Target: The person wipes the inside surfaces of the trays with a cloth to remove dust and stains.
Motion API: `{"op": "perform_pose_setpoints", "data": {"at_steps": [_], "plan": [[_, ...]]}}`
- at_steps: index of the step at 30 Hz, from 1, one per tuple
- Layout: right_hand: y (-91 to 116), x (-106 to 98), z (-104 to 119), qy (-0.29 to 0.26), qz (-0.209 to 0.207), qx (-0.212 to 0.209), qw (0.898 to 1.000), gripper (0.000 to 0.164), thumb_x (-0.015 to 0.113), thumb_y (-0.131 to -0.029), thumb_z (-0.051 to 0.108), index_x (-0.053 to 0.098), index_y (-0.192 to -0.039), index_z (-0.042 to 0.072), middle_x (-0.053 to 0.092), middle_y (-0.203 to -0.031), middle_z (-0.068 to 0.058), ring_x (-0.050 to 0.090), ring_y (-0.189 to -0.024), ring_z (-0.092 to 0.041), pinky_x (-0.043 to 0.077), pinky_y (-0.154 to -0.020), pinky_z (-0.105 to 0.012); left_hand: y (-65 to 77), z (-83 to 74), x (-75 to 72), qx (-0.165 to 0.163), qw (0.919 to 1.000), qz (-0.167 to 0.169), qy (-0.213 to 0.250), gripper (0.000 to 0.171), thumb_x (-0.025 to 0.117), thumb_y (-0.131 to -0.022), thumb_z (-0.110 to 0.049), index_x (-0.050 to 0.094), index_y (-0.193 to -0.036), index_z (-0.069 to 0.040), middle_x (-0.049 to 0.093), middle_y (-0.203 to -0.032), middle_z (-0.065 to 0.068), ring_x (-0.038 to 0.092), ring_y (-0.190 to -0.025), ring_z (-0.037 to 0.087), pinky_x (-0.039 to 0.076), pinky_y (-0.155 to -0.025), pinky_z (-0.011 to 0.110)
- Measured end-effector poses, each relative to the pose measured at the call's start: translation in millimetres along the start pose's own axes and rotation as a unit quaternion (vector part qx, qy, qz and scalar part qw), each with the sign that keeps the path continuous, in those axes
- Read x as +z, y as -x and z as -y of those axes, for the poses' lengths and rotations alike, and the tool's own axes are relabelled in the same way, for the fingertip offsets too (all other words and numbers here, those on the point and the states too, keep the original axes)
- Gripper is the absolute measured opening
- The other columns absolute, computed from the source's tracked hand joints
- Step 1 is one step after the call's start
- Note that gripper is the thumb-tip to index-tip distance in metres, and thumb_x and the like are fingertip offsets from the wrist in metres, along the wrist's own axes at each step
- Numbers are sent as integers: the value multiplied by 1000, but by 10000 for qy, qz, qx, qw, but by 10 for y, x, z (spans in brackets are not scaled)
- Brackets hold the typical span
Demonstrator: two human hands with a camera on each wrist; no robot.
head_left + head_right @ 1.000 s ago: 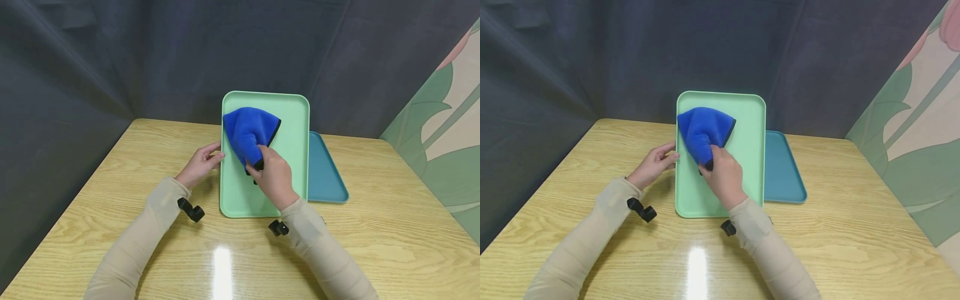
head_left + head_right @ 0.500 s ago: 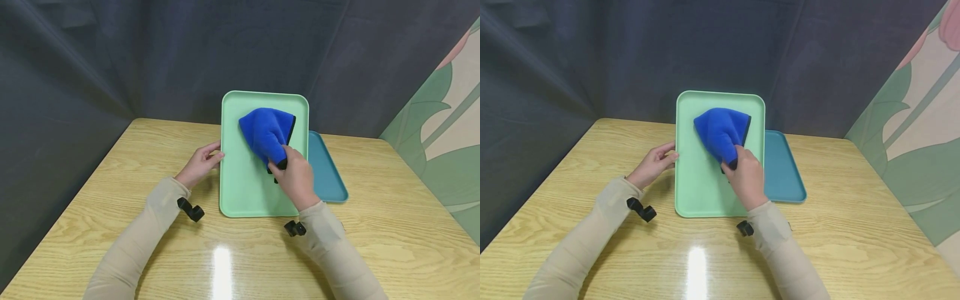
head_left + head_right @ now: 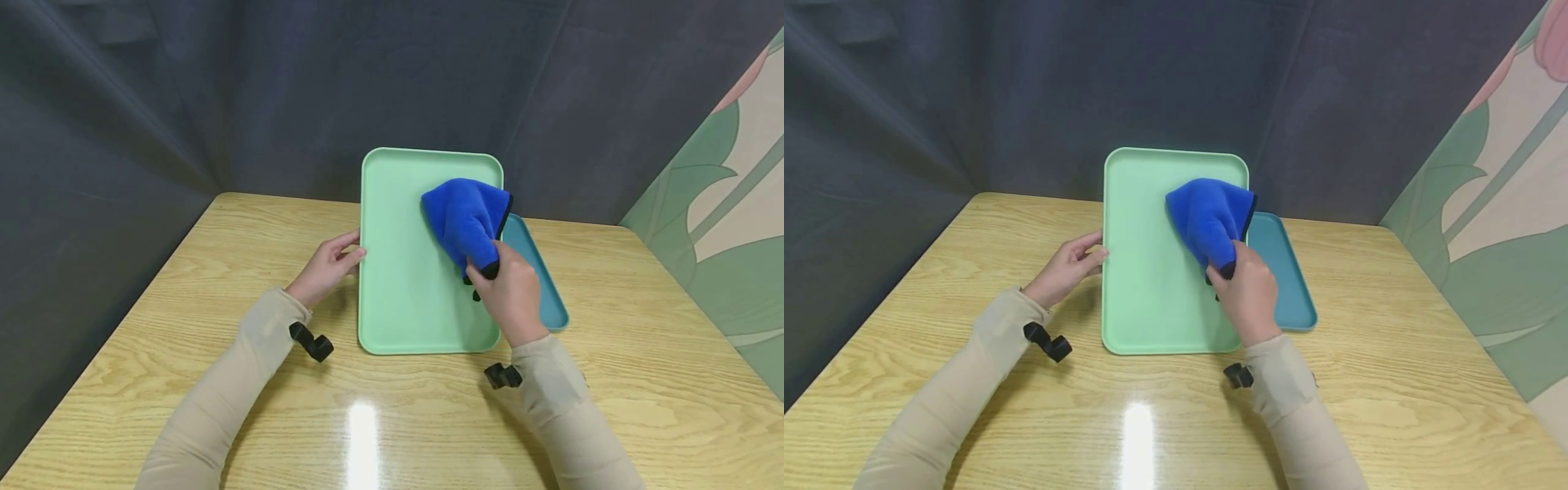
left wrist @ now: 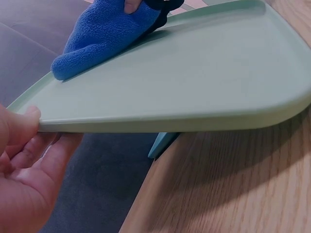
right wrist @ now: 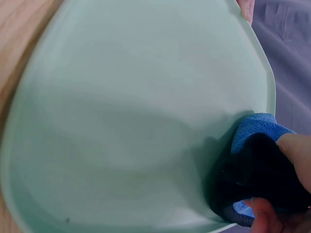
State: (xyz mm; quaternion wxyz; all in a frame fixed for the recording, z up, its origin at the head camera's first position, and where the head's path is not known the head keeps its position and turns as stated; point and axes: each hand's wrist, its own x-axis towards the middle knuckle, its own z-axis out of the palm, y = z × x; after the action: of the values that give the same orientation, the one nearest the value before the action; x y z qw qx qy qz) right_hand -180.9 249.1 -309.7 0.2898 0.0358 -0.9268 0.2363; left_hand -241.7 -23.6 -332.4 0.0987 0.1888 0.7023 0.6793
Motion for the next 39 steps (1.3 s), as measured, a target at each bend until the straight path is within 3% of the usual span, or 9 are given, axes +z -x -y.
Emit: {"op": "perform_pose_setpoints", "data": {"at_steps": [12,21,28,35,39], "plan": [[36,98,145,4,280,-179,9994,34,70,-82,21,61,-105,-2,66,-94,-22,64,-82,-38,52,-67,-52,-6,1,8,-27,10000,-36,-54,46,42,-99,-7,35,-144,-9,45,-135,14,59,-100,6,51,-98,35],[43,186,354,-125,431,-450,9980,33,72,-81,23,61,-101,0,67,-92,-18,65,-80,-33,53,-67,-47,-11,14,2,-117,9998,-103,-87,47,43,-99,-7,34,-145,-9,44,-139,12,58,-108,15,51,-98,35],[55,275,509,-312,511,-703,9957,29,72,-81,22,62,-99,2,67,-90,-16,65,-79,-30,54,-66,-44,-2,14,20,66,9999,-108,-65,47,43,-99,-8,33,-145,-8,44,-140,16,58,-113,23,52,-96,36],[87,356,635,-289,586,-966,9932,31,73,-80,20,62,-104,3,68,-92,-15,66,-78,-28,55,-65,-43,20,41,18,425,9990,-159,-52,48,49,-98,-16,37,-143,-4,46,-138,18,60,-107,13,54,-93,32],[100,382,685,-331,584,-1103,9916,33,74,-79,19,62,-105,3,68,-91,-15,66,-78,-28,56,-65,-42,8,40,25,291,9991,-250,-181,47,46,-98,-12,36,-143,-3,44,-141,18,58,-110,15,52,-95,35]]}}
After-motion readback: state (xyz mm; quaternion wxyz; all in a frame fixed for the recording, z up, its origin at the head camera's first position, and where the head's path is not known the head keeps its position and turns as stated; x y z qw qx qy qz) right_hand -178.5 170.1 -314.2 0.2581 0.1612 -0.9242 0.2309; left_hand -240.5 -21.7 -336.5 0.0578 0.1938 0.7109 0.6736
